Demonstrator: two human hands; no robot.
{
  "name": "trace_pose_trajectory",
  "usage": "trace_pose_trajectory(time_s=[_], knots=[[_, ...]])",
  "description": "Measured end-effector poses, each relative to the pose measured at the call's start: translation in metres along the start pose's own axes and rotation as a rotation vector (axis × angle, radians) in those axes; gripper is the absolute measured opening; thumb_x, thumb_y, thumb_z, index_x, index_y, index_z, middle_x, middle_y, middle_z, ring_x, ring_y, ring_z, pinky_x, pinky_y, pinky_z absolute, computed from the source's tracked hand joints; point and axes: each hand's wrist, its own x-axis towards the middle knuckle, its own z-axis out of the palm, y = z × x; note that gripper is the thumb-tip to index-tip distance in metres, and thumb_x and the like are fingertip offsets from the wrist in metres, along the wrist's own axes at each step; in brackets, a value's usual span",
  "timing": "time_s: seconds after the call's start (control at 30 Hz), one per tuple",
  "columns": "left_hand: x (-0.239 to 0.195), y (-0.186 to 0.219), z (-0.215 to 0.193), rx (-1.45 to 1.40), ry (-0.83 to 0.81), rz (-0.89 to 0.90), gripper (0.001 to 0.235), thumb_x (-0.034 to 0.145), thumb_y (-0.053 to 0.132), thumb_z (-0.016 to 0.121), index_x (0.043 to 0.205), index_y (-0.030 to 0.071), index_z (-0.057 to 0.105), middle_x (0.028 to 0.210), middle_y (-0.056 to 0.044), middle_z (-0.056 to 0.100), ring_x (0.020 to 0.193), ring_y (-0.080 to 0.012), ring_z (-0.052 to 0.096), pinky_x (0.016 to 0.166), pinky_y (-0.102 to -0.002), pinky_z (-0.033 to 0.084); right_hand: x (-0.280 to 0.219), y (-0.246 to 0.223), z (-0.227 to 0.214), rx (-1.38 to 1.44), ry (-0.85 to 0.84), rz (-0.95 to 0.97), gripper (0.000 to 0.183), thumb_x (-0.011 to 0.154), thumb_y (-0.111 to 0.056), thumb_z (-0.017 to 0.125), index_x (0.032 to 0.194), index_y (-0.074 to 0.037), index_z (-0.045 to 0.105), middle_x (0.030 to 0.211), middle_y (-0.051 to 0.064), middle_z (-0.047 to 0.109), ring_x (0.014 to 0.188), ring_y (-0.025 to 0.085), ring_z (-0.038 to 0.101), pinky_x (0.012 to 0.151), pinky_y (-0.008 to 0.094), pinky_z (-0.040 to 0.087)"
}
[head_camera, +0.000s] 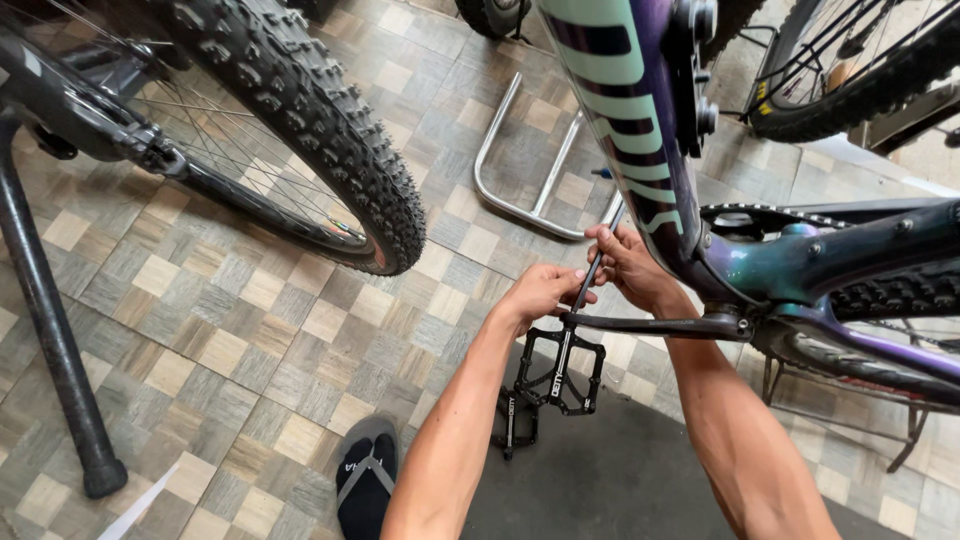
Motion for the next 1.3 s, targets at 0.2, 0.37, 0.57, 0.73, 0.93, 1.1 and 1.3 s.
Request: trace_pose_trajectory(time_s=[0.2, 0.37, 0.57, 0.73, 0.93, 1.1, 1.3], knots=[[0.002, 0.008, -0.004, 0.007, -0.067, -0.022, 0.035, 0.105, 0.033, 0.056, 0.111, 0.003, 0.074, 0.096, -0.008, 0.077, 0.084, -0.0162, 0.071, 0.077, -0.035, 0.056, 0.002, -0.013, 0.004, 0.020, -0.067, 0.023, 0.039, 0.109, -0.033, 0.052, 0.137, -0.006, 0.057, 0.092, 0.001, 0.065, 0.076, 0.006, 0.064, 0.063, 0.022, 0.053], [0.002, 0.009, -0.006, -0.029, -0.126, -0.004, 0.031, 0.103, 0.030, 0.056, 0.111, 0.004, 0.072, 0.096, -0.006, 0.077, 0.085, -0.0141, 0.071, 0.077, -0.033, 0.057, 0.001, -0.025, 0.017, 0.083, -0.183, 0.012, 0.043, 0.107, -0.031, 0.052, 0.143, -0.008, 0.055, 0.091, 0.002, 0.067, 0.072, 0.008, 0.064, 0.061, 0.022, 0.053], [0.000, 0.013, -0.005, 0.084, -0.020, -0.026, 0.023, 0.098, 0.027, 0.067, 0.100, 0.005, 0.075, 0.084, -0.004, 0.075, 0.075, -0.0117, 0.068, 0.067, -0.029, 0.056, 0.001, -0.025, 0.018, 0.045, -0.017, 0.066, 0.036, 0.101, -0.025, 0.064, 0.129, -0.004, 0.060, 0.088, 0.002, 0.066, 0.070, 0.010, 0.067, 0.063, 0.023, 0.058], [0.003, 0.014, -0.002, 0.120, 0.035, 0.010, 0.024, 0.089, 0.026, 0.079, 0.083, 0.003, 0.073, 0.072, -0.006, 0.074, 0.062, -0.0101, 0.065, 0.056, -0.028, 0.051, 0.007, -0.010, 0.011, 0.086, 0.176, 0.088, 0.027, 0.092, -0.021, 0.077, 0.104, -0.008, 0.057, 0.087, 0.005, 0.068, 0.068, 0.013, 0.068, 0.059, 0.026, 0.058], [0.015, 0.006, 0.001, 0.364, 0.178, 0.107, 0.044, 0.078, 0.030, 0.093, 0.074, -0.003, 0.063, 0.064, -0.009, 0.065, 0.056, -0.0150, 0.058, 0.049, -0.033, 0.047, 0.014, 0.008, 0.002, 0.131, 0.206, 0.103, 0.024, 0.092, -0.021, 0.078, 0.100, -0.010, 0.058, 0.085, 0.005, 0.067, 0.071, 0.016, 0.071, 0.056, 0.024, 0.055], [0.015, 0.002, 0.001, 0.241, 0.030, -0.106, 0.049, 0.094, 0.048, 0.068, 0.095, 0.000, 0.071, 0.091, -0.010, 0.075, 0.076, -0.0161, 0.069, 0.065, -0.033, 0.056, 0.012, 0.025, -0.007, 0.194, 0.160, 0.026, 0.022, 0.095, -0.019, 0.076, 0.098, -0.008, 0.057, 0.086, 0.011, 0.068, 0.078, 0.018, 0.072, 0.061, 0.030, 0.057], [0.007, 0.006, -0.009, -0.086, -0.145, -0.071, 0.038, 0.101, 0.033, 0.054, 0.118, 0.002, 0.067, 0.105, -0.013, 0.076, 0.092, -0.0197, 0.074, 0.081, -0.037, 0.061, 0.003, 0.014, 0.001, 0.344, 0.045, -0.013, 0.031, 0.102, -0.020, 0.065, 0.129, -0.004, 0.061, 0.101, 0.009, 0.071, 0.093, 0.019, 0.073, 0.079, 0.031, 0.061]])
